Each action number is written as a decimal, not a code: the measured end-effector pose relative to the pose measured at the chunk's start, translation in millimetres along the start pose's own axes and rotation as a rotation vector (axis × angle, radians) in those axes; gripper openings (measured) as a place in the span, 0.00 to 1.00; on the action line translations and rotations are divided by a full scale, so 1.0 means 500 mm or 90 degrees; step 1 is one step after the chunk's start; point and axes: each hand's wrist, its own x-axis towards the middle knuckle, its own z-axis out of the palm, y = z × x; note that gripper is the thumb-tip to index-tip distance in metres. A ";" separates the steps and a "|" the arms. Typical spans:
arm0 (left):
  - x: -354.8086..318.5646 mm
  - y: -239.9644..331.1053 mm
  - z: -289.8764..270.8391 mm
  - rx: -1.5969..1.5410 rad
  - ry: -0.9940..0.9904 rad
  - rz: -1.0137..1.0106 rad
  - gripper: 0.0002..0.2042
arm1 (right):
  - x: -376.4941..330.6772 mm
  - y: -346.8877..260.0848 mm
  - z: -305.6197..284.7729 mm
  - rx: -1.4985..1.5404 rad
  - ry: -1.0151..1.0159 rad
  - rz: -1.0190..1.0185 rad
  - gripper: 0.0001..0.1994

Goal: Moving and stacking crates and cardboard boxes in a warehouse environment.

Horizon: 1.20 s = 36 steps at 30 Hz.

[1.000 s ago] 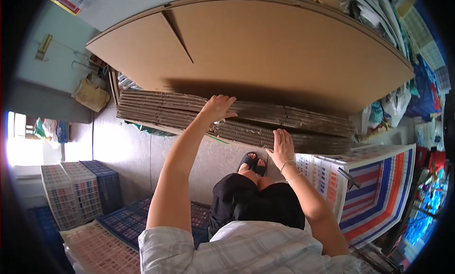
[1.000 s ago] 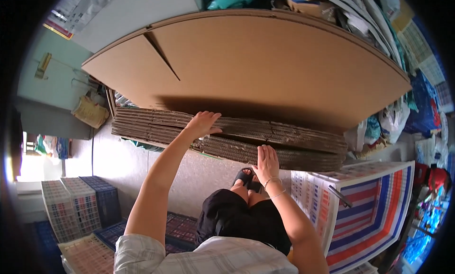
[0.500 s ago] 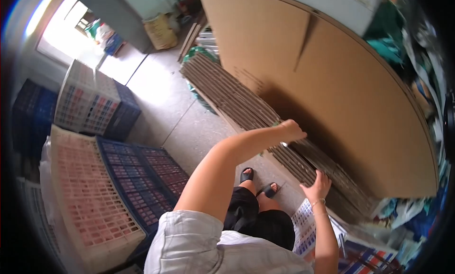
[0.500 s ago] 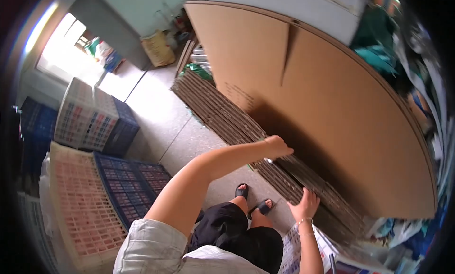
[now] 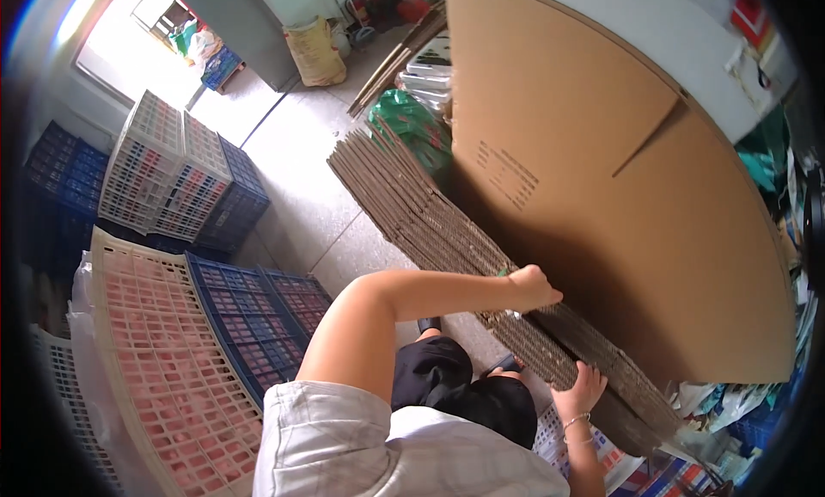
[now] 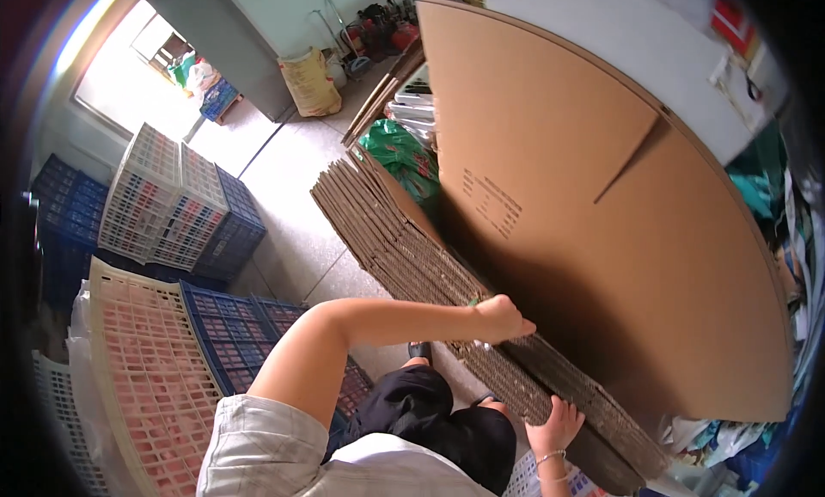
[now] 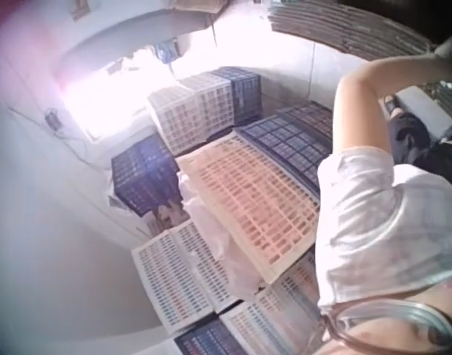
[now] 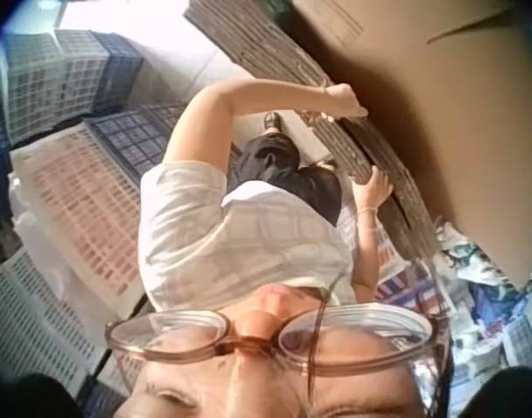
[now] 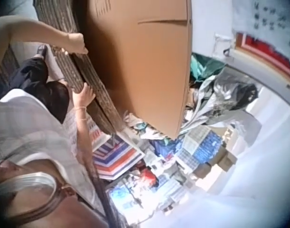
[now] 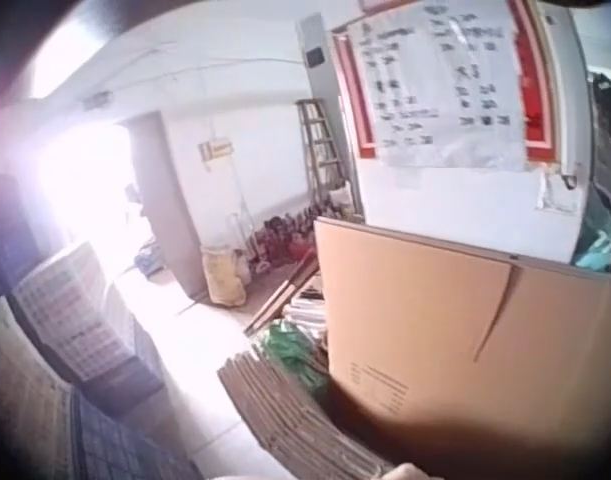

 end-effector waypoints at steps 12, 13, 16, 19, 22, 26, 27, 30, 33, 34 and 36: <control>-0.261 -0.023 -0.059 -0.029 0.097 0.016 0.14 | 0.035 -0.247 -0.153 -0.024 -0.033 -0.021 0.24; -0.273 -0.017 -0.069 -0.016 0.119 0.002 0.15 | 0.048 -0.259 -0.179 -0.004 -0.049 -0.032 0.23; -0.308 -0.005 -0.087 -0.023 0.139 -0.027 0.16 | 0.063 -0.258 -0.201 -0.012 -0.047 -0.072 0.24; -0.331 -0.003 -0.065 -0.062 0.143 -0.068 0.17 | 0.065 -0.240 -0.178 0.004 -0.058 -0.119 0.24; -0.336 0.005 -0.039 -0.072 0.115 -0.076 0.18 | 0.067 -0.242 -0.174 0.023 -0.083 -0.149 0.21; -0.364 -0.013 -0.040 -0.058 0.146 -0.088 0.18 | 0.093 -0.261 -0.173 -0.002 -0.076 -0.174 0.21; -0.371 -0.009 -0.037 -0.015 0.155 -0.115 0.20 | 0.092 -0.270 -0.171 0.010 -0.070 -0.180 0.21; -0.395 -0.042 -0.039 -0.043 0.172 -0.113 0.23 | 0.116 -0.302 -0.170 0.011 -0.059 -0.197 0.21; -0.418 -0.081 -0.010 -0.233 0.162 -0.134 0.26 | 0.126 -0.333 -0.178 -0.021 -0.050 -0.207 0.22; -0.430 -0.091 0.007 -0.283 0.202 -0.134 0.27 | 0.128 -0.347 -0.179 -0.030 -0.052 -0.205 0.23; -0.445 -0.104 0.019 -0.291 0.174 -0.120 0.27 | 0.126 -0.380 -0.183 -0.034 -0.067 -0.199 0.23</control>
